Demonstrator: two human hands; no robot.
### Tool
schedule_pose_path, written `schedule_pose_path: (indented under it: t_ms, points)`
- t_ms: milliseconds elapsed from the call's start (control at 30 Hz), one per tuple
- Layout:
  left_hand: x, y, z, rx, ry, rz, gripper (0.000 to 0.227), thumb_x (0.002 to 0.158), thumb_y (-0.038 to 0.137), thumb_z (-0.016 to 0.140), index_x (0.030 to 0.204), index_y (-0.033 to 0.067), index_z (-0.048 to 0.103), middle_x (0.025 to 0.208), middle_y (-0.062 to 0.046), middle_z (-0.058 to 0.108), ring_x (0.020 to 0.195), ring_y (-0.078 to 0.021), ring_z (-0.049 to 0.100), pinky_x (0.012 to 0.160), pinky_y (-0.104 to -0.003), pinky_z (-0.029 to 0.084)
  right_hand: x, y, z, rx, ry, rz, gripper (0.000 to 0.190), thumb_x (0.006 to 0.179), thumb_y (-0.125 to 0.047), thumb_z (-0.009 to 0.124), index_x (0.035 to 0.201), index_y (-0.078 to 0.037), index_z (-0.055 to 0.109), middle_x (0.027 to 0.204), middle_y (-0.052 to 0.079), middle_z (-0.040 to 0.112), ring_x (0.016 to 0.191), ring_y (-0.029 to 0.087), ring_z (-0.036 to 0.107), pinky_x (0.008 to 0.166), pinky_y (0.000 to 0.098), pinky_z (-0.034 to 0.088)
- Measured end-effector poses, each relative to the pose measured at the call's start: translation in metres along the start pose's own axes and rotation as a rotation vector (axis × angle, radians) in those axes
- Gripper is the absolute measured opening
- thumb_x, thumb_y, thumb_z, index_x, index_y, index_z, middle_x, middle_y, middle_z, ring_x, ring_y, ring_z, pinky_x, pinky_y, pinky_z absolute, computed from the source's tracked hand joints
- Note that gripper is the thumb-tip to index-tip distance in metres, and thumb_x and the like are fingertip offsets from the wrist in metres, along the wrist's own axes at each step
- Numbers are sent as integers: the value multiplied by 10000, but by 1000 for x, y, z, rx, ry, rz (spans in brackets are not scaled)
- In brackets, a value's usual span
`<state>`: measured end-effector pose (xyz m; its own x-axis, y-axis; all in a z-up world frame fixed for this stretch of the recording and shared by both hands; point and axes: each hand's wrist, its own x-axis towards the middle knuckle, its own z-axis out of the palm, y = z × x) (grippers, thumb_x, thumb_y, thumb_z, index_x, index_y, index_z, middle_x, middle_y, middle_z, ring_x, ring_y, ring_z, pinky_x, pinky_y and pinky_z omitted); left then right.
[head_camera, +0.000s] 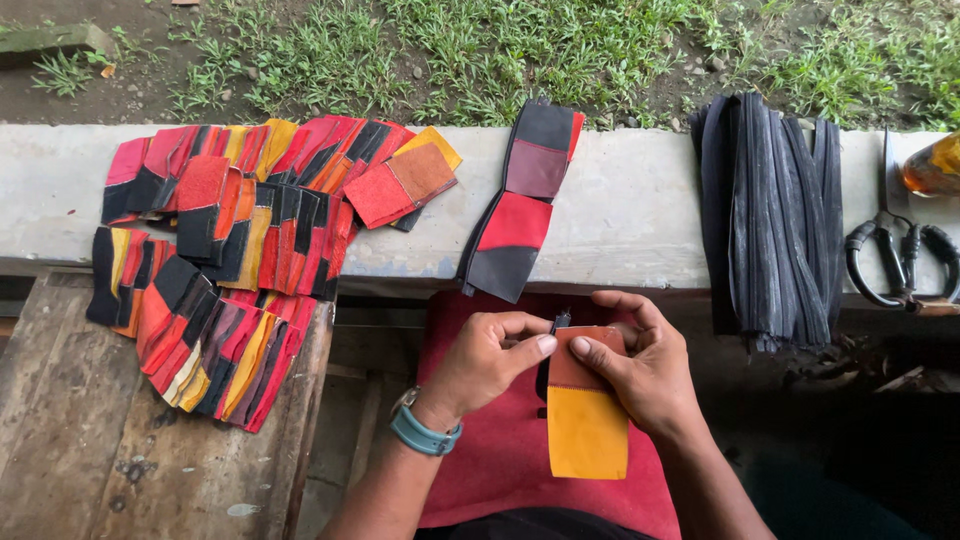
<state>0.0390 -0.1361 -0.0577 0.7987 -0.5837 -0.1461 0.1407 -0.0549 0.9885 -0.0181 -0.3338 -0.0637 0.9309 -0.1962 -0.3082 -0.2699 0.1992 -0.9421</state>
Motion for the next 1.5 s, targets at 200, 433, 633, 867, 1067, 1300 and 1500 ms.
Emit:
schedule_pose_path:
  t_ms: [200, 433, 633, 867, 1067, 1300, 1500]
  points:
    - [6, 5, 20, 311, 295, 206, 211, 933, 196, 702, 976, -7, 745, 781, -86, 763, 696, -84, 696, 614, -277, 547, 5, 29, -11, -146, 70, -70, 203, 823, -57, 814, 976, 31, 711, 858, 61, 751, 745, 90, 677, 660, 257, 589]
    - [16, -8, 32, 323, 378, 152, 218, 921, 205, 712, 900, -10, 743, 707, -88, 744, 635, -102, 675, 576, -288, 529, 23, 55, -37, 534, 0, 59, 315, 1056, -273, 644, 879, -14, 668, 771, 31, 676, 646, 91, 583, 591, 264, 500]
    - [21, -10, 29, 256, 360, 152, 221, 939, 214, 710, 937, -3, 754, 722, -55, 746, 647, -64, 659, 579, -266, 525, 19, 52, -24, -244, 91, -159, 233, 944, -211, 684, 904, 18, 697, 749, 12, 669, 670, 48, 559, 587, 230, 488]
    - [21, -14, 34, 307, 366, 89, 237, 914, 205, 716, 824, -12, 736, 625, -51, 699, 576, -67, 608, 526, -274, 490, 20, 52, -29, 314, 9, -67, 314, 1024, -265, 593, 956, 16, 717, 785, 1, 686, 685, 55, 582, 621, 218, 495]
    - [27, -19, 38, 303, 307, 149, 237, 929, 218, 701, 843, 0, 735, 643, -28, 699, 580, -52, 604, 532, -273, 493, 23, 54, -29, -277, 130, -239, 371, 1000, -287, 716, 1033, 82, 710, 878, 98, 666, 768, 108, 567, 643, 265, 492]
    - [33, -19, 28, 248, 315, 126, 270, 950, 226, 710, 819, -10, 724, 580, -39, 598, 548, -64, 496, 494, -284, 414, 18, 37, -48, 480, -363, 106, 515, 894, -375, 712, 1359, -181, 608, 1107, 86, 815, 817, 178, 756, 583, 293, 610]
    - [33, -22, 36, 322, 278, 157, 234, 914, 216, 710, 814, 6, 728, 590, -25, 664, 516, -57, 563, 482, -272, 452, 24, 60, -51, -363, 120, -199, 276, 956, -175, 806, 1108, 41, 729, 997, 165, 781, 867, 168, 685, 748, 291, 587]
